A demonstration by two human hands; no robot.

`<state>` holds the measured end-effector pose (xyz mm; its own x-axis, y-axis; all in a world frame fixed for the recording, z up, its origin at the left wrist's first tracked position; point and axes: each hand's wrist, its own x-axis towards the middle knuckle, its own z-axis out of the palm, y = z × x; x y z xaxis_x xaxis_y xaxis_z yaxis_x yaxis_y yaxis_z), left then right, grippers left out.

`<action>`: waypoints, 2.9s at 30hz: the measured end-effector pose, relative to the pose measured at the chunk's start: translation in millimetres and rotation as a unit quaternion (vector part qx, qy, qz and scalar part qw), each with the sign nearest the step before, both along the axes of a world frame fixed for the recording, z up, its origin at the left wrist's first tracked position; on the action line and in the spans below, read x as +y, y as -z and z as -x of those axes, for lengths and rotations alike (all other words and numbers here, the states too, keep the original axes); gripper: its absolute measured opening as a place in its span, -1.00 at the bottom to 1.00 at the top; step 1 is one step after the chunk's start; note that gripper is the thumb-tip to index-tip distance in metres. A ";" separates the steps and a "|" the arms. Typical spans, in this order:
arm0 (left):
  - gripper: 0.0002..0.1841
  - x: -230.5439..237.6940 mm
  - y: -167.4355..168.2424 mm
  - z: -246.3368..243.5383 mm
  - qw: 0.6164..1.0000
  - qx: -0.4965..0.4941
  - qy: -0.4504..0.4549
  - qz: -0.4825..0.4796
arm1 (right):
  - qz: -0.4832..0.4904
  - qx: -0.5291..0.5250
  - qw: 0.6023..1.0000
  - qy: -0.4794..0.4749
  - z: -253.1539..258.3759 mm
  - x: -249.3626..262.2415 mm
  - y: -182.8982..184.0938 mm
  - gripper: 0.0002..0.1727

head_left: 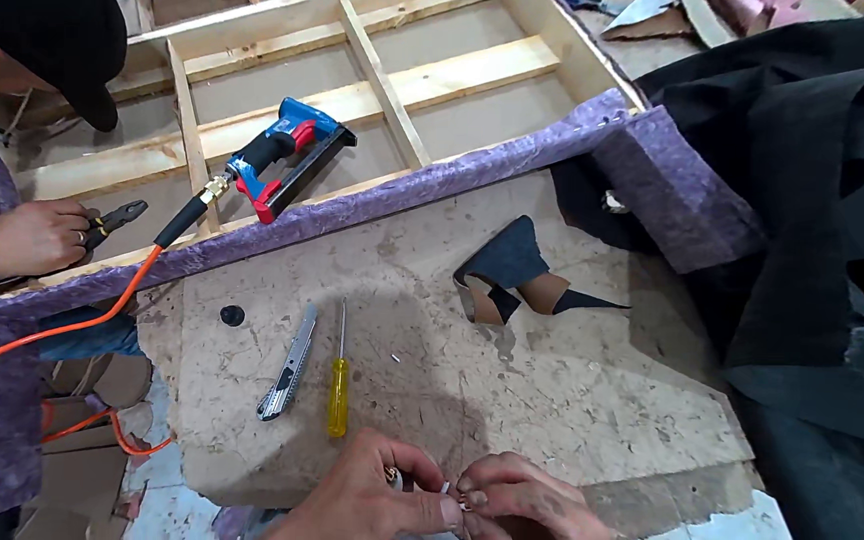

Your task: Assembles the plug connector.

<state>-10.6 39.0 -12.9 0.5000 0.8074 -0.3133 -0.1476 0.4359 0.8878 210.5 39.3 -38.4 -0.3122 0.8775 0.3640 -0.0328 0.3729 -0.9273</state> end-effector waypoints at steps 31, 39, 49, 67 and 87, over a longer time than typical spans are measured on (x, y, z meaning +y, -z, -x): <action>-0.90 -28.0 -14.7 -8.6 0.909 0.188 -0.123 -0.352 | 0.172 0.121 0.978 0.005 17.6 -32.2 -10.6 -0.81; -0.91 -27.4 -6.5 -12.0 0.867 0.236 -0.148 -0.414 | 0.167 0.109 0.979 0.049 23.6 -35.1 -9.5 -0.81; -0.83 -16.2 -0.7 -8.1 0.946 0.130 -0.141 -0.262 | 0.145 0.034 0.987 0.058 20.0 -22.0 -16.4 -0.76; -0.80 -17.2 -6.3 20.5 0.984 0.034 -0.037 -0.171 | -0.154 -0.123 0.980 -0.039 10.4 -0.8 -24.3 -0.90; -0.46 -3.7 -4.7 70.3 0.984 -0.056 -0.159 -0.050 | -0.082 -0.068 0.993 -0.058 43.3 29.2 -12.6 -0.92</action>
